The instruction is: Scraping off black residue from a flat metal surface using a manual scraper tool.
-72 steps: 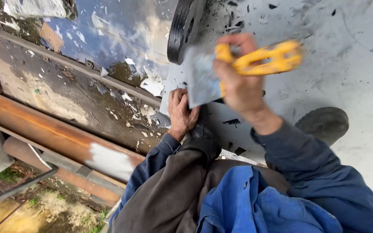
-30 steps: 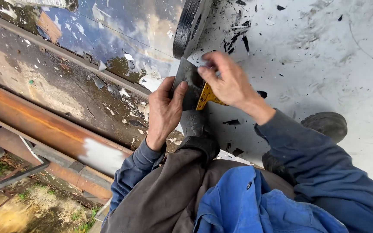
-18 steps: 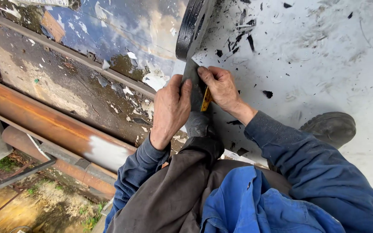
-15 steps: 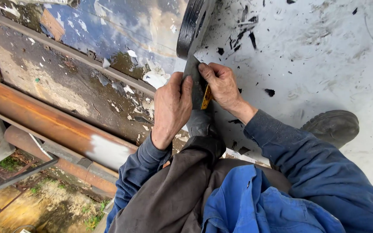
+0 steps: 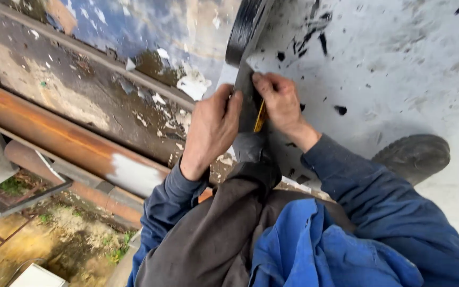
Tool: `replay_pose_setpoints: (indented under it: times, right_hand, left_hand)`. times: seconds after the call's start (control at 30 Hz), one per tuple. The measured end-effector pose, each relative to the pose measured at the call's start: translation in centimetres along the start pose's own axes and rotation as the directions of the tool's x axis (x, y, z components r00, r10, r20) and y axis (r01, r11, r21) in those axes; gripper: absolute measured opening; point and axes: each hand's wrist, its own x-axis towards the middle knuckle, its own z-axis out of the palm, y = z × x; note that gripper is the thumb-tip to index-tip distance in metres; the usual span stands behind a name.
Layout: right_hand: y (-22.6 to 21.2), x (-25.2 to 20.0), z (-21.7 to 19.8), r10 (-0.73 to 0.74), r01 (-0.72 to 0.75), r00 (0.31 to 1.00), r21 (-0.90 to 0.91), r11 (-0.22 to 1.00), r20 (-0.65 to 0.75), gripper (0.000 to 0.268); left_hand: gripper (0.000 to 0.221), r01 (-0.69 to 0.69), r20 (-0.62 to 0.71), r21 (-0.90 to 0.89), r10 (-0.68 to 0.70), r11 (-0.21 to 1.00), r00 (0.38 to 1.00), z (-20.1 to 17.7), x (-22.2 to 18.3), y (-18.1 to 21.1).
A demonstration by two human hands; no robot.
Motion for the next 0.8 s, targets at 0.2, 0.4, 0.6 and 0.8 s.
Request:
replay_pose_setpoints:
  times: [0.2, 0.4, 0.6, 0.8]
  right_hand:
    - [-1.4, 1.0, -0.6, 0.108, -0.111, 0.994, 0.214, 0.97, 0.027, 0.036]
    - [-1.6, 1.1, -0.3, 0.044, -0.044, 0.999, 0.286, 0.957, 0.006, 0.036]
    - [-3.5, 2.7, -1.2, 0.042, -0.037, 0.994, 0.051, 0.998, -0.102, 0.043]
    - [-0.9, 1.3, 0.4, 0.016, -0.01, 0.997, 0.082, 0.997, -0.076, 0.047]
  left_hand:
    - [0.023, 0.023, -0.001, -0.072, -0.023, 0.997, 1.0, 0.4, 0.8, 0.8]
    - [0.025, 0.078, 0.006, -0.064, -0.078, 0.995, 0.997, 0.7, 1.4, 0.7]
    - [0.024, 0.003, -0.058, -0.074, -0.008, 0.997, 0.998, 0.5, 3.3, 2.3]
    - [0.028, 0.036, -0.043, 0.066, -0.033, 0.997, 0.999, 1.5, 1.5, -0.8]
